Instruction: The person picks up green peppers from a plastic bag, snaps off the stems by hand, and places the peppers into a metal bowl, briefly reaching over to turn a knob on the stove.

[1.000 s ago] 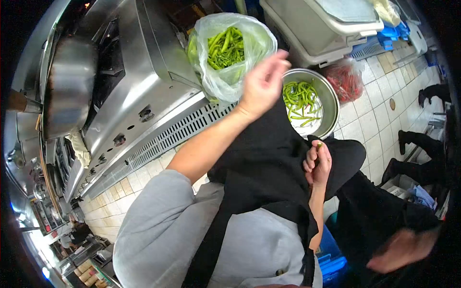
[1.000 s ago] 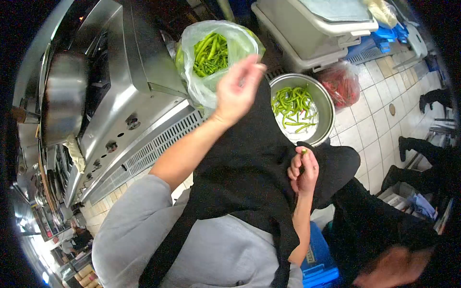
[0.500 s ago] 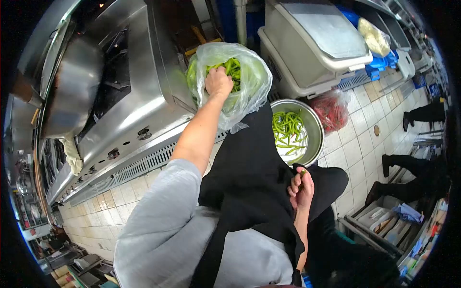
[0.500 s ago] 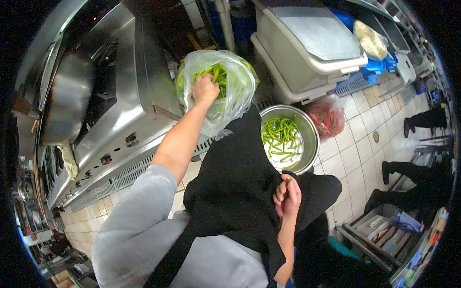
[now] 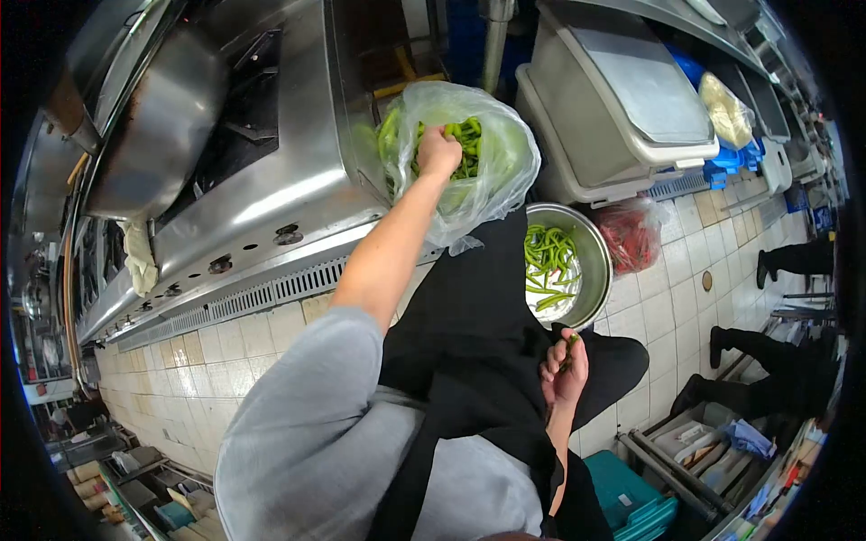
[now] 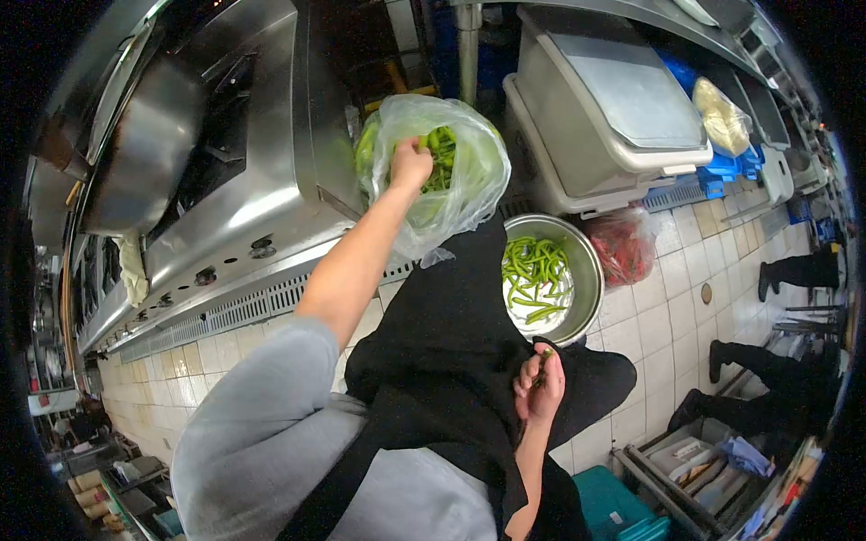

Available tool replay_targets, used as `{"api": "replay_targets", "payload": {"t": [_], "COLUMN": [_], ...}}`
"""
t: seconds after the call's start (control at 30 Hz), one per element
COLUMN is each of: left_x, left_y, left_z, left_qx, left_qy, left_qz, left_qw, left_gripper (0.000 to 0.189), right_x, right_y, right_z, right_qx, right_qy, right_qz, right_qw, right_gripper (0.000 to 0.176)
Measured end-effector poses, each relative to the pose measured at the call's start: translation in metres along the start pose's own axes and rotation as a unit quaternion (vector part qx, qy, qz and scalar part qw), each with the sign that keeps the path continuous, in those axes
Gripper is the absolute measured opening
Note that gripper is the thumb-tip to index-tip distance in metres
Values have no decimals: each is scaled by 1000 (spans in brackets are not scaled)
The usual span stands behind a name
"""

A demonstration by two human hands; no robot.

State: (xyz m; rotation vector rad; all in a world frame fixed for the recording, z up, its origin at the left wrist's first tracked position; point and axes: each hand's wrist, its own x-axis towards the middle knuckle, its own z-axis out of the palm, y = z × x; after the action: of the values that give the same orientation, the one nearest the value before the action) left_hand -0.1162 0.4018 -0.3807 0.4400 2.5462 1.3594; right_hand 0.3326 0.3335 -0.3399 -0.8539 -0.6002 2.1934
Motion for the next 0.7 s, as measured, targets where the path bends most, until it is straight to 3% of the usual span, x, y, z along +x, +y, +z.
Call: {"api": "replay_targets", "payload": {"t": [0.03,0.1,0.13,0.2,0.23,0.33,0.4,0.47,0.53,0.6,0.67,0.7], "left_x": [-3,-18,-30,-54,-67,-113,-151,-195,-241,-270,-281,-287], "left_y": [2,-1,2,8,10,26,29,50,66,75,87,81], "left_z": [-4,-9,-19,-44,-50,-67,-64,-69,-57,-45,-49,-38], "left_qx": [2,-322,-320,-525,-571,-582,-532,-509,-552,-490,-388,-367], "left_qy": [3,52,52,-52,-60,-73,-113,-248,-361,-456,-560,-563], "left_qz": [-1,-69,-72,-148,-160,-230,-137,-122,-113,-112,-167,-135], "left_qw": [1000,943,943,837,803,776,828,815,743,734,713,728], "left_gripper": [32,33,33,23,13,15,15,19,24,29,30,30], "right_x": [2,0,-1,1,2,3,4,7,7,10,11,8], "right_y": [1,0,0,0,0,2,3,5,7,6,10,11], "right_z": [2,5,5,7,8,10,11,10,11,15,10,6], "right_qx": [1,-20,-20,-45,-44,-80,-124,-124,-126,-110,-114,-109], "right_qy": [-2,14,15,8,4,-5,9,5,2,-3,2,-1], "right_qz": [3,11,14,16,19,21,15,9,8,1,5,5], "right_qw": [1000,1000,1000,999,999,997,992,992,992,994,994,994], "right_gripper": [30,31,31,29,29,32,26,26,26,28,33,37]}}
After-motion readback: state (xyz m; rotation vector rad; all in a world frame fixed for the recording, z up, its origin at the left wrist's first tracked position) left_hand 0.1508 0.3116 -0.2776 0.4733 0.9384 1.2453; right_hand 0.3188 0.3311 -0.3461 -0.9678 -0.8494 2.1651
